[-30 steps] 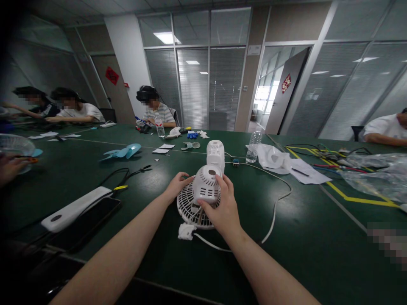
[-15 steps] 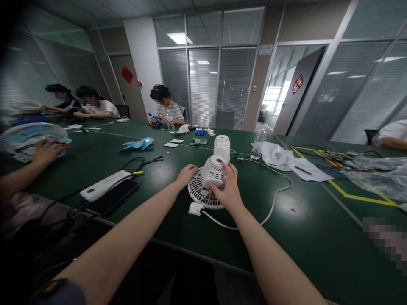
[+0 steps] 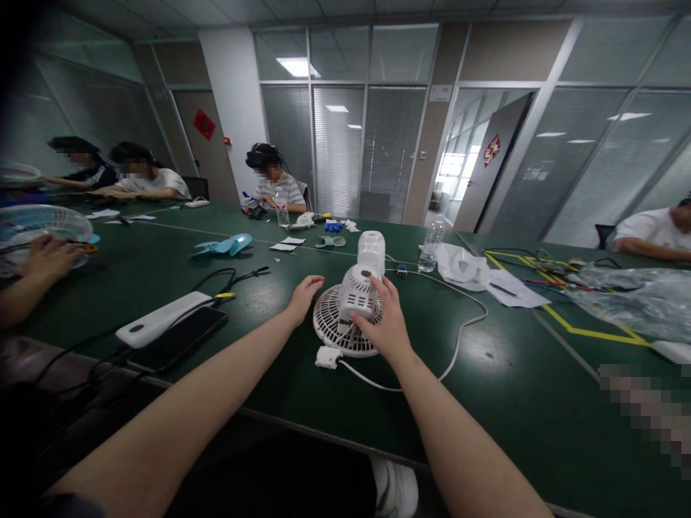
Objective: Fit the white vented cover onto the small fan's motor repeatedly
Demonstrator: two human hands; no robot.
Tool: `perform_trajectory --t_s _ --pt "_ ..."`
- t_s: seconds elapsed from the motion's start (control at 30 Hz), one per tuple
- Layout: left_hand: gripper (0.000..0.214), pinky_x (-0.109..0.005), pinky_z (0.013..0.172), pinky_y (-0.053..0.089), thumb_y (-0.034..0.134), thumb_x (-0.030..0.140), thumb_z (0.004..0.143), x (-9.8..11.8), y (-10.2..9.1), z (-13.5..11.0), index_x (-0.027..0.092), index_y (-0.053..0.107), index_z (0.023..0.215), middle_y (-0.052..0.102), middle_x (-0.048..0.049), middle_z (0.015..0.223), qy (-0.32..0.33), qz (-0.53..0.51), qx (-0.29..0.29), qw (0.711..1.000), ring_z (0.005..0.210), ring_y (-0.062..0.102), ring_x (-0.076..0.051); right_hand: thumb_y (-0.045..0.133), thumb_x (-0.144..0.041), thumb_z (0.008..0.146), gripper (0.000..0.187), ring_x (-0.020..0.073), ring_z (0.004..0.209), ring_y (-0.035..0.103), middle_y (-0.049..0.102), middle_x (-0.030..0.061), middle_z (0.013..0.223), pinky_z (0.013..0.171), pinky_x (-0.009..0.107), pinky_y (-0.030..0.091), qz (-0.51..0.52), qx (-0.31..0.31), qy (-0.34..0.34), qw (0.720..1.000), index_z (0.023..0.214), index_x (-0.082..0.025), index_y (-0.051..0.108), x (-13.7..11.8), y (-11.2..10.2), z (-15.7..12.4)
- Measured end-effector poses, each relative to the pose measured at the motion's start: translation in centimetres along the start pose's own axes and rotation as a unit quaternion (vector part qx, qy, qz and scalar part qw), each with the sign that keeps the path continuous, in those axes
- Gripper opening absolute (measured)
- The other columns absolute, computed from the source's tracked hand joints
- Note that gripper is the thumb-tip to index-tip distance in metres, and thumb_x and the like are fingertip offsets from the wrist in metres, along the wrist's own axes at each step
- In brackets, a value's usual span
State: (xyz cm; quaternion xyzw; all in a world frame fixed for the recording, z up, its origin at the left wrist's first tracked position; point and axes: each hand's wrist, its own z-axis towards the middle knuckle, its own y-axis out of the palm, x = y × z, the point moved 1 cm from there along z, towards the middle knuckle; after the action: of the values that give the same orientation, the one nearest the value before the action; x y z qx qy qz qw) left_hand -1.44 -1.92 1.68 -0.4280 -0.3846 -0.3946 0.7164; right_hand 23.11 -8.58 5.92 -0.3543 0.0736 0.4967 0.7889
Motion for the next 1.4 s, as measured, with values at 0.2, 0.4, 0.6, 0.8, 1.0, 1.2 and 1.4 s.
perform_trajectory --t_s 0.2,0.4,0.6,0.8,1.0,1.2,1.4 --pt "0.032 -0.038 0.110 0.040 0.057 0.029 0.090 1.7 0.0 -2.0 0.019 0.058 0.121 0.057 -0.0091 0.130 0.114 -0.021 -0.006 0.993 0.122 0.055 -0.024 0.076 -0.035 0.076 0.079 0.0315 0.136 0.040 0.040 0.0096 0.145 0.110 0.055 0.039 -0.028 -0.004 0.020 0.999 0.145 -0.032 0.037 0.2 0.0 0.4" --pt "0.077 -0.045 0.111 0.040 0.067 0.040 0.084 3.8 1.1 -3.6 0.021 0.031 0.149 0.040 -0.0135 0.152 0.196 -0.041 -0.181 0.963 0.132 0.049 -0.032 0.077 -0.035 0.075 0.082 0.0311 0.136 0.040 0.039 0.0095 0.144 0.108 0.053 0.043 -0.019 -0.010 0.016 1.000 0.145 -0.032 0.035 0.8 0.3 0.5" --pt "0.113 -0.058 0.114 0.032 0.080 0.042 0.072 4.8 0.2 -3.7 0.026 0.006 0.157 0.034 -0.0151 0.156 0.175 0.025 -0.261 0.949 0.140 0.038 -0.039 0.074 -0.037 0.078 0.080 0.0329 0.136 0.039 0.038 0.0091 0.145 0.105 0.055 0.045 -0.006 -0.030 0.023 0.999 0.146 -0.035 0.032 0.7 0.1 0.6" --pt "0.118 -0.063 0.113 0.033 0.083 0.038 0.069 4.8 -0.2 -3.6 0.029 0.005 0.156 0.033 -0.0151 0.156 0.164 0.027 -0.258 0.952 0.140 0.037 -0.041 0.068 -0.040 0.083 0.072 0.0343 0.136 0.039 0.038 0.0088 0.145 0.105 0.057 0.044 -0.003 -0.055 0.018 0.998 0.146 -0.037 0.033 0.6 -0.1 0.9" --pt "0.126 -0.064 0.116 0.026 0.086 0.040 0.065 4.7 -0.1 -3.6 0.027 0.001 0.156 0.023 -0.0156 0.161 0.184 0.040 -0.286 0.939 0.144 0.028 -0.042 0.067 -0.041 0.084 0.071 0.0342 0.139 0.035 0.032 0.0079 0.151 0.106 0.058 0.043 0.007 -0.064 0.032 0.997 0.147 -0.038 0.032 0.8 0.1 0.6" --pt "0.121 -0.063 0.116 0.025 0.083 0.043 0.068 4.5 0.4 -3.8 0.027 0.001 0.156 0.025 -0.0154 0.160 0.191 0.052 -0.272 0.942 0.144 0.030 -0.041 0.069 -0.041 0.084 0.085 0.0354 0.138 0.041 0.031 0.0096 0.155 0.107 0.060 0.041 0.075 -0.095 0.061 0.991 0.152 -0.036 0.019 1.6 0.9 0.2" --pt "0.128 -0.065 0.116 0.023 0.086 0.046 0.063 4.1 0.5 -3.6 0.028 0.000 0.156 0.021 -0.0140 0.161 0.209 0.080 -0.265 0.938 0.145 0.026 -0.043 0.074 -0.034 0.080 0.085 0.0330 0.129 0.052 0.038 0.0084 0.152 0.104 0.058 0.047 0.105 -0.123 0.082 0.983 0.149 -0.038 0.024 2.6 0.3 0.8"
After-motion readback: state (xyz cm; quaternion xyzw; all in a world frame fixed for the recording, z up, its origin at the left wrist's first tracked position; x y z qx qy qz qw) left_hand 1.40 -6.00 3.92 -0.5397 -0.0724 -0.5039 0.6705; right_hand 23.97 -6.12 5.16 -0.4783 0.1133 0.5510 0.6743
